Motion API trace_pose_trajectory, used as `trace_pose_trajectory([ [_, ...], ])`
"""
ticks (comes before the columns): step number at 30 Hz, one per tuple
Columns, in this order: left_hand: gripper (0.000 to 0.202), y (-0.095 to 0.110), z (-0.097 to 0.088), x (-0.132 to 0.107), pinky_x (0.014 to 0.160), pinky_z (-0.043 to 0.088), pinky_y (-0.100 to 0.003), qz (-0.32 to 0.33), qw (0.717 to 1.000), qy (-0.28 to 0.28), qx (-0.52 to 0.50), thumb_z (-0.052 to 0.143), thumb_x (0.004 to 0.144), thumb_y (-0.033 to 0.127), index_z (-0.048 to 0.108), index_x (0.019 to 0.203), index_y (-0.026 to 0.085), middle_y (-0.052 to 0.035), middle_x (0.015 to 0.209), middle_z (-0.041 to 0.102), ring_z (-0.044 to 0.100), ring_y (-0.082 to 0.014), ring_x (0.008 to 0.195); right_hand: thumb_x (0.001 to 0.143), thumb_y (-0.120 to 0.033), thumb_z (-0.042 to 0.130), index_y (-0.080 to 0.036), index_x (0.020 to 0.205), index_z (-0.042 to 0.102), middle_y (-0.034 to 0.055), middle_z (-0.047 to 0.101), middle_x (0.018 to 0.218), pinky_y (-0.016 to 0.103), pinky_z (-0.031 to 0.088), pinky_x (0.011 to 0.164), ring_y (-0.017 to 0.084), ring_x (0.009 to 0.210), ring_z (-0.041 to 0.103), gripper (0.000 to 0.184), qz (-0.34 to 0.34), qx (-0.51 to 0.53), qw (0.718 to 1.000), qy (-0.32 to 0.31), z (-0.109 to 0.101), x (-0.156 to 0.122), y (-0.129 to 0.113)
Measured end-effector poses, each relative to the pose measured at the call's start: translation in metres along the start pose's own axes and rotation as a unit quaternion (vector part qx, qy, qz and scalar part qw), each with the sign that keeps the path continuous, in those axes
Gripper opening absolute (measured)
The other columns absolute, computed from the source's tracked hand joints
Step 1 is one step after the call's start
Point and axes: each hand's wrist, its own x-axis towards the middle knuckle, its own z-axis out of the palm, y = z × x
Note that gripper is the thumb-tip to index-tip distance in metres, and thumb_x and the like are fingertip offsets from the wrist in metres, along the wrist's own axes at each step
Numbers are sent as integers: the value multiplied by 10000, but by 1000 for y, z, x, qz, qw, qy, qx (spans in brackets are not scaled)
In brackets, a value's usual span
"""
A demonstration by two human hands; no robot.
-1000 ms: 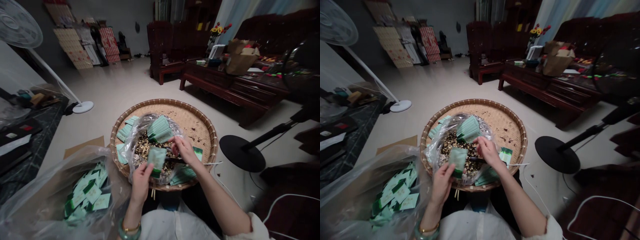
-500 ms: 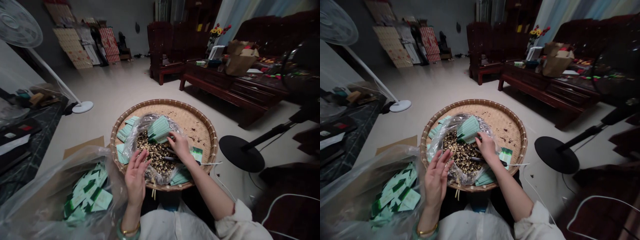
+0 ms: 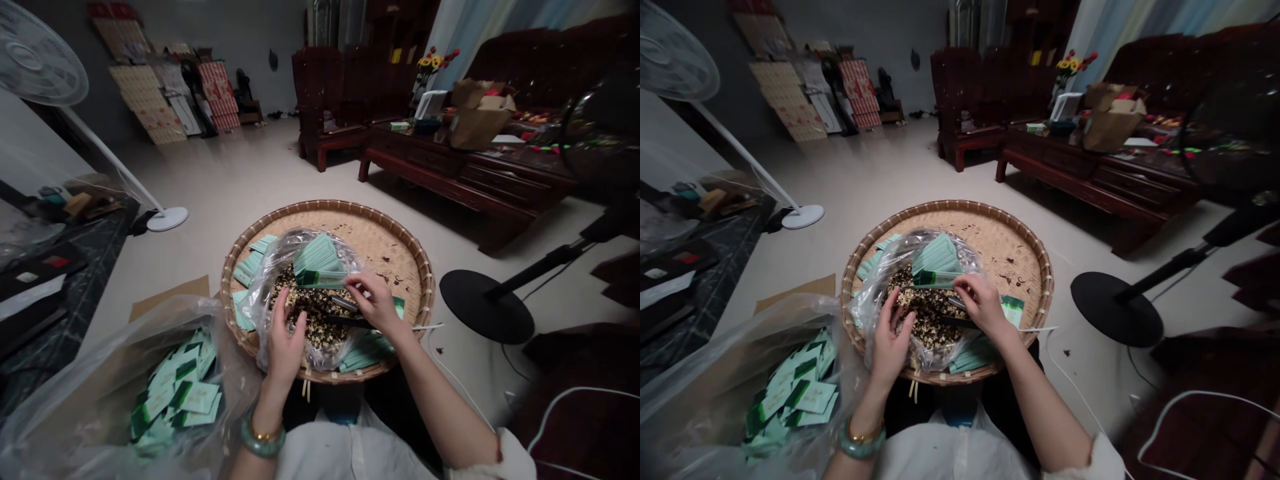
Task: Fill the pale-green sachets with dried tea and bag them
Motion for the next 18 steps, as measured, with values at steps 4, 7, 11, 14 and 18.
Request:
trace_pose_trajectory([
  [4,491,6,3,5,929,501,-330,-31,998,23,-49,613,816,309,482,1281,225,-121,1318,526,540,-219,1177,867,-285,535,-196,837,654,44,669,786,252,465,592,153,674,589,152,9,40,999,-7,-4,-5,-9],
  [7,469,8,5,6,827,537,-296,-60,993,46,-88,668,762,317,537,1193,183,-117,1130,624,638,-182,973,843,-303,560,-184,836,664,43,680,793,246,467,568,145,642,594,158,78,88,992,36,1,-7,-10],
  [11,357,7,5,6,772,545,-296,-64,993,79,-59,689,737,322,630,1047,157,-83,930,681,655,-175,853,802,-344,592,-176,884,679,48,690,784,248,471,521,154,610,601,206,160,133,975,79,10,-8,-9],
  [14,304,7,5,9,810,537,-336,-27,995,93,10,648,776,339,671,1032,178,-93,1008,693,653,-194,880,785,-365,599,-180,908,679,43,679,760,244,463,475,148,566,584,236,181,140,971,73,15,-8,-7],
  [18,393,9,7,18,825,529,-349,27,993,69,86,602,816,326,618,1186,196,-117,1161,662,659,-208,910,801,-365,571,-179,918,677,18,646,686,234,438,427,117,458,526,244,193,144,969,56,18,-7,-6],
])
